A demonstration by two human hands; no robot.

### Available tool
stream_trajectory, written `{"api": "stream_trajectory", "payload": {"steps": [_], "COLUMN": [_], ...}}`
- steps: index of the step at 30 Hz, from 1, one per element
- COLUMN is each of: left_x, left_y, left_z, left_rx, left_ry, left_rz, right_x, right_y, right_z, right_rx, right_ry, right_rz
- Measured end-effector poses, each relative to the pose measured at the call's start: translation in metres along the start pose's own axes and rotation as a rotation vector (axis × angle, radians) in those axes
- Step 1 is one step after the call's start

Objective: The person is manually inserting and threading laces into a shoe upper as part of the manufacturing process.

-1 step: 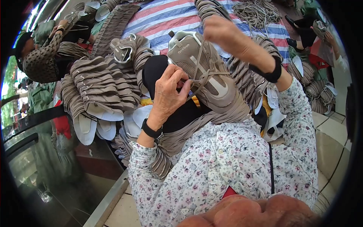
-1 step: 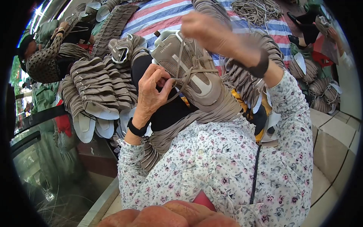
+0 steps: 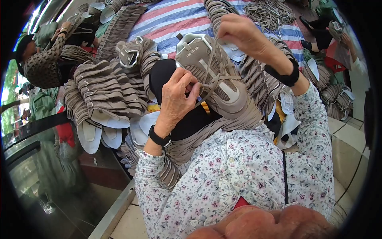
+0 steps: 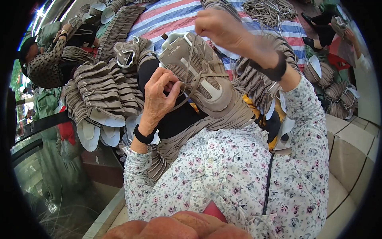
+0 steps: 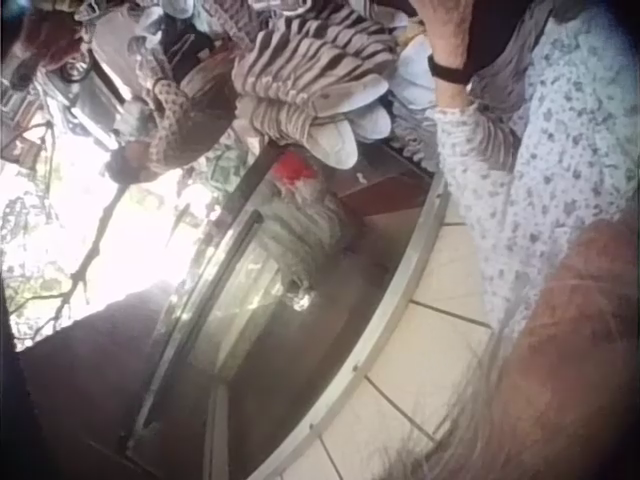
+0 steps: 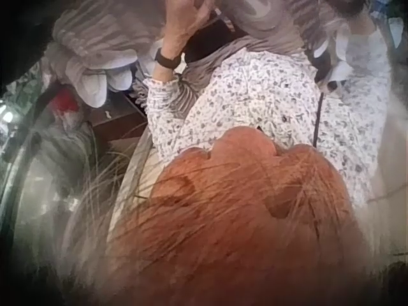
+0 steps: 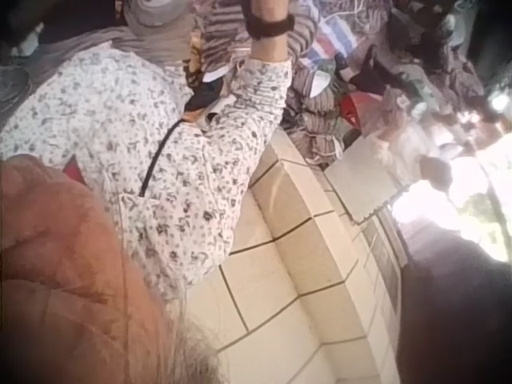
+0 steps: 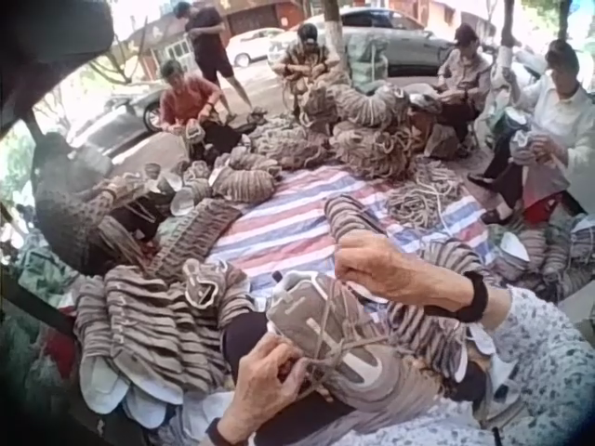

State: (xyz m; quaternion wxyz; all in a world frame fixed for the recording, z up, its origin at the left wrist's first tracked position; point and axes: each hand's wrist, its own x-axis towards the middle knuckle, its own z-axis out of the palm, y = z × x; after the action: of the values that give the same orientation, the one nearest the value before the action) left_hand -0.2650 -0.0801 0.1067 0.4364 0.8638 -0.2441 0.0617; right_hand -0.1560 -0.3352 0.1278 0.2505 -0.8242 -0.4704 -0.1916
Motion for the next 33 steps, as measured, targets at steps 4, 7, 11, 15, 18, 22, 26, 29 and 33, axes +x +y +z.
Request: {"api": "stream_trajectory", "payload": {"steps": [4, 7, 11, 15, 18, 22, 26, 29, 33], "left_x": [0.017, 0.033, 0.043, 0.049, 0.055, 0.053, 0.055, 0.060, 0.066], "left_y": [0.005, 0.012, 0.010, 0.008, 0.012, 0.018, 0.017, 0.014, 0.008], "left_z": [0.005, 0.018, 0.034, 0.041, 0.042, 0.049, 0.051, 0.049, 0.044], "left_rx": [0.133, 0.211, 0.137, 0.054, 0.084, 0.245, 0.378, 0.380, 0.259], "left_ry": [0.064, 0.058, 0.010, -0.071, -0.126, -0.067, -0.065, -0.118, -0.218], "left_rz": [0.048, 0.097, 0.021, -0.235, -0.290, -0.204, -0.037, -0.002, -0.059], "right_x": [-0.020, -0.038, -0.063, -0.093, -0.085, -0.085, -0.081, -0.081, -0.087], "right_y": [-0.026, -0.051, -0.051, -0.034, -0.054, -0.060, -0.059, -0.060, -0.058], "right_z": [-0.009, -0.003, -0.013, -0.020, 0.009, 0.047, 0.070, 0.074, 0.072], "right_rx": [0.888, 1.443, 1.764, 1.658, 1.334, 1.260, 1.266, 1.290, 1.387], "right_ry": [-0.068, 0.105, 0.201, 0.432, 0.223, 0.230, 0.313, 0.348, 0.252], "right_rz": [0.547, 0.690, 0.648, 0.736, 1.007, 1.022, 0.975, 0.932, 0.943]}}
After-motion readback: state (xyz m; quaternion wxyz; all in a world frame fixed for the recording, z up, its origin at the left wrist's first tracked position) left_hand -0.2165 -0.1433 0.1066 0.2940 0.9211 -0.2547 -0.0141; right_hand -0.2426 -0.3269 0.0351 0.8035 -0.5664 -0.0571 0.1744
